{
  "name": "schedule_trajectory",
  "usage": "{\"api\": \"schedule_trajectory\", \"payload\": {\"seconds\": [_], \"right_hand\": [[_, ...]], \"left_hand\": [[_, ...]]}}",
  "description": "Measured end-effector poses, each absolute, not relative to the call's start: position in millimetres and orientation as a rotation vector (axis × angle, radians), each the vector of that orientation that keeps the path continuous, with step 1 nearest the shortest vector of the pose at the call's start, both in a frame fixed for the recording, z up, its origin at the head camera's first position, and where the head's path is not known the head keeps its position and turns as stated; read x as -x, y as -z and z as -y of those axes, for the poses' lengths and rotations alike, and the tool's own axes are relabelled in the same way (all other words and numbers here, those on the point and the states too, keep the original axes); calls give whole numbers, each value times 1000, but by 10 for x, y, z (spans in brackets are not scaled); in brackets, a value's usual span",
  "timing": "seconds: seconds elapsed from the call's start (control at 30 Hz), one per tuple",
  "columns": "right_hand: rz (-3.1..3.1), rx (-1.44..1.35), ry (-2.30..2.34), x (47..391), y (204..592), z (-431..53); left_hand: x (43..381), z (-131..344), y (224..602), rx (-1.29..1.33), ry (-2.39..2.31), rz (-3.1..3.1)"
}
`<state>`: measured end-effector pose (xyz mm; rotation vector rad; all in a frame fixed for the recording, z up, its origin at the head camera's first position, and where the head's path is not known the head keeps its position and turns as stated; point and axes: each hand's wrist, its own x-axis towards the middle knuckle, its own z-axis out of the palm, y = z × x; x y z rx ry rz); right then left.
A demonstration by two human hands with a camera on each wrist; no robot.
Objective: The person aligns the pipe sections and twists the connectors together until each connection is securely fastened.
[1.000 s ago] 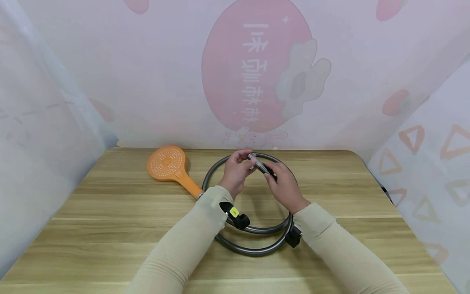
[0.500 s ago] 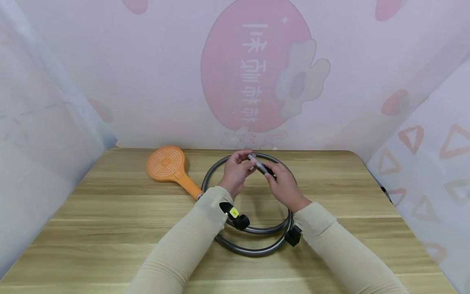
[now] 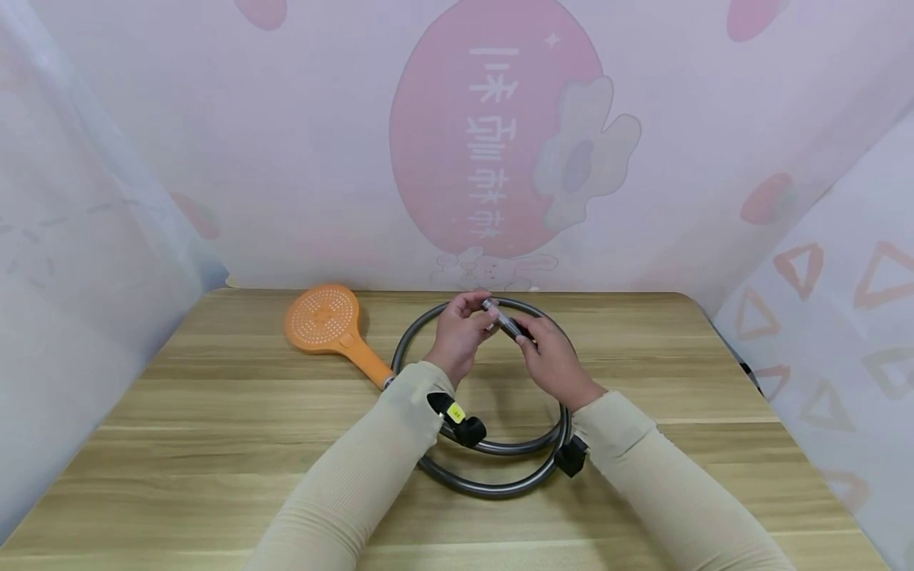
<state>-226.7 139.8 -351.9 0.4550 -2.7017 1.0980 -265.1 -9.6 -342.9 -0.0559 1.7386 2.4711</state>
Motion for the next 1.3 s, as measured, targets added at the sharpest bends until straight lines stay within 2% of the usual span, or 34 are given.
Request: {"api": "schedule_trajectory", "payload": {"seconds": [0.67, 1.0, 1.3], "right_hand": [[2691, -494, -1113, 2293, 3520, -1394], [2631, -419, -1263, 2273, 3539, -1405], [2604, -400, -1166, 2266, 3576, -1430]], "left_hand": [[2668, 122, 3439, 62, -2476, -1738], [2677, 117, 3444, 74, -2480, -1741], [2677, 114, 3429, 90, -2491, -1723]]}}
